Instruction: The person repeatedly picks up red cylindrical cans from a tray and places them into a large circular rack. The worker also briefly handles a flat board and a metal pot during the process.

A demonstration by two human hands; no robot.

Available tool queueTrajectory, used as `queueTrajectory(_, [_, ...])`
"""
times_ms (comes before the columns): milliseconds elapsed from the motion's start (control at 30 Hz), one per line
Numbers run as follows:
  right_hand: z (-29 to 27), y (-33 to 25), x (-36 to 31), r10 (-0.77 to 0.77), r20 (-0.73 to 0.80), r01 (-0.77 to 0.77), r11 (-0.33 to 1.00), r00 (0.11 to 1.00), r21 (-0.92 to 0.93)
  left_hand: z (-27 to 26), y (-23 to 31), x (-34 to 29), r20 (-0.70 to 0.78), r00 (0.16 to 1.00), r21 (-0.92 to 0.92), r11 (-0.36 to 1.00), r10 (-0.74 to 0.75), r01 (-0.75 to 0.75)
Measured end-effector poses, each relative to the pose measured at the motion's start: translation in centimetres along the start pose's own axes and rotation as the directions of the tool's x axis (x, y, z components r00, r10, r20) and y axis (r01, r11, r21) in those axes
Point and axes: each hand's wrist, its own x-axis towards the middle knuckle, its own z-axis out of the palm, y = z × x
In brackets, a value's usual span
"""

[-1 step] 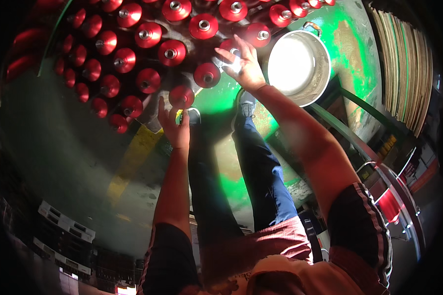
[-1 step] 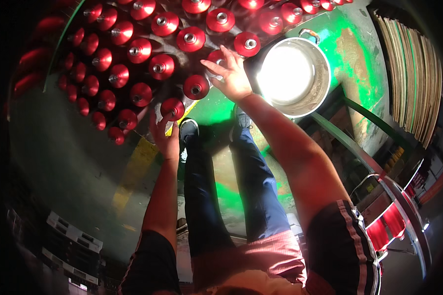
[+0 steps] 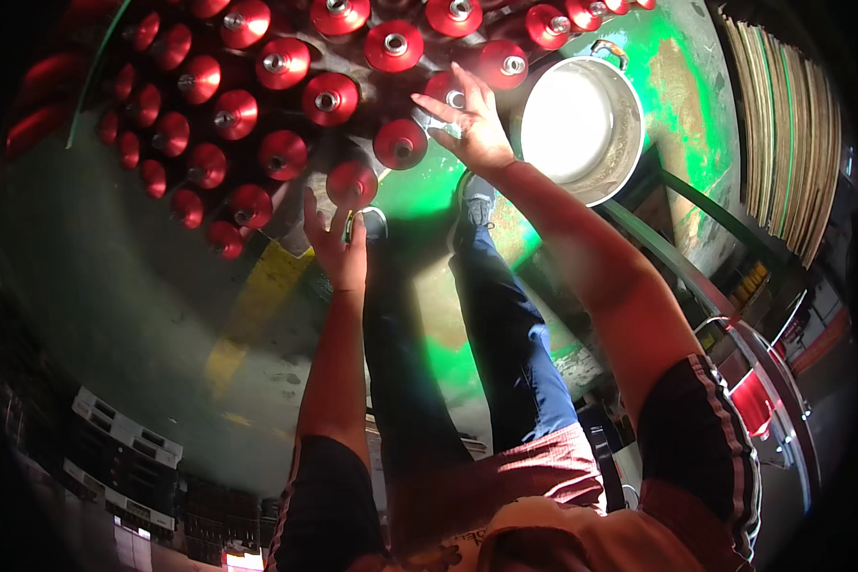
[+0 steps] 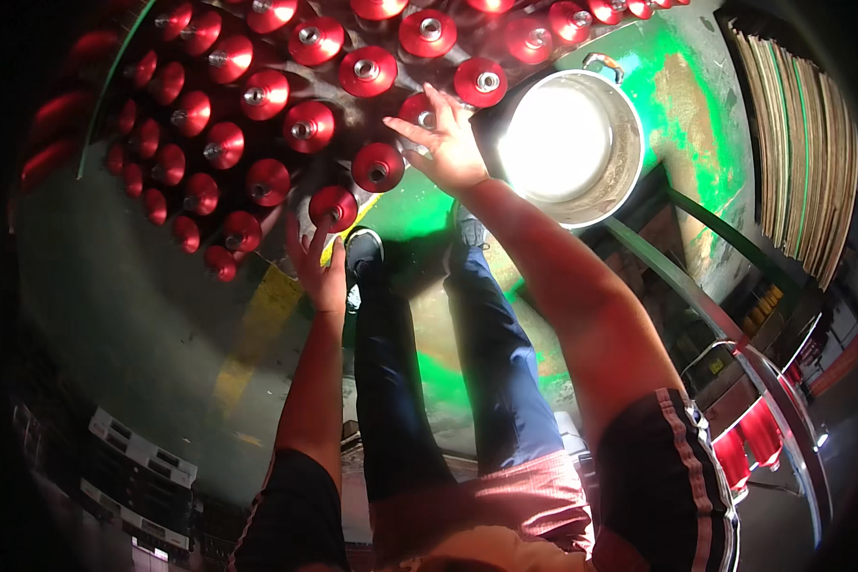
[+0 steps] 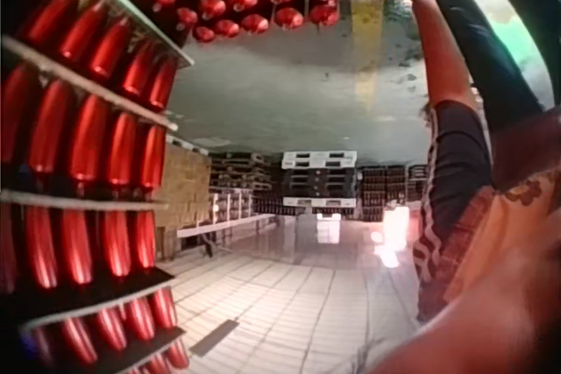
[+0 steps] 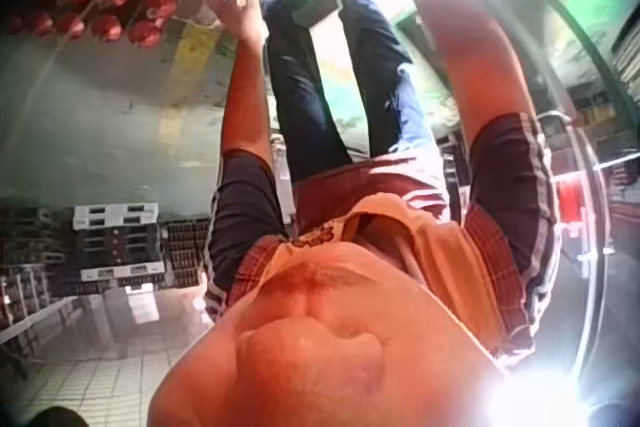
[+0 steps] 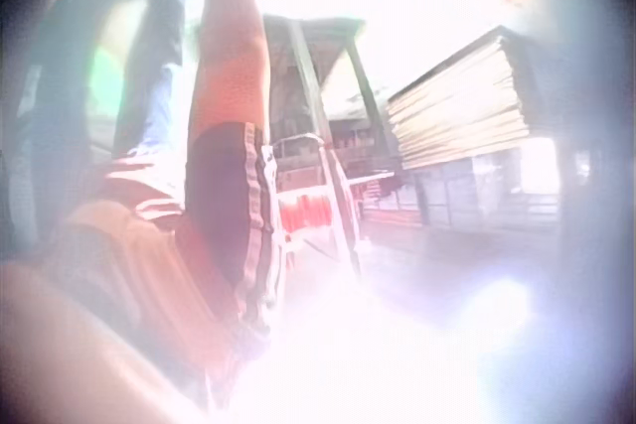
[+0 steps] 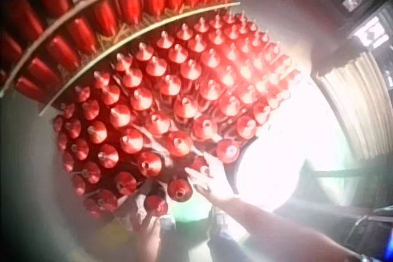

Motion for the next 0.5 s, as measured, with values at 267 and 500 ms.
queueTrajectory(267, [1.0,0.9,0.5,-0.028,0.001,0.028,0.998,1.0,-0.054,-0.3,0.6,2.4,0.089,0.989,0.255,0.957,0.119,-0.139])
queueTrajectory(500, [1.7,0.9,0.7,-0.056,-0.079,0.053,0.998,0.995,-0.04,-1.7,0.0,6.1,0.13,0.975,0.168,0.965,0.182,-0.202])
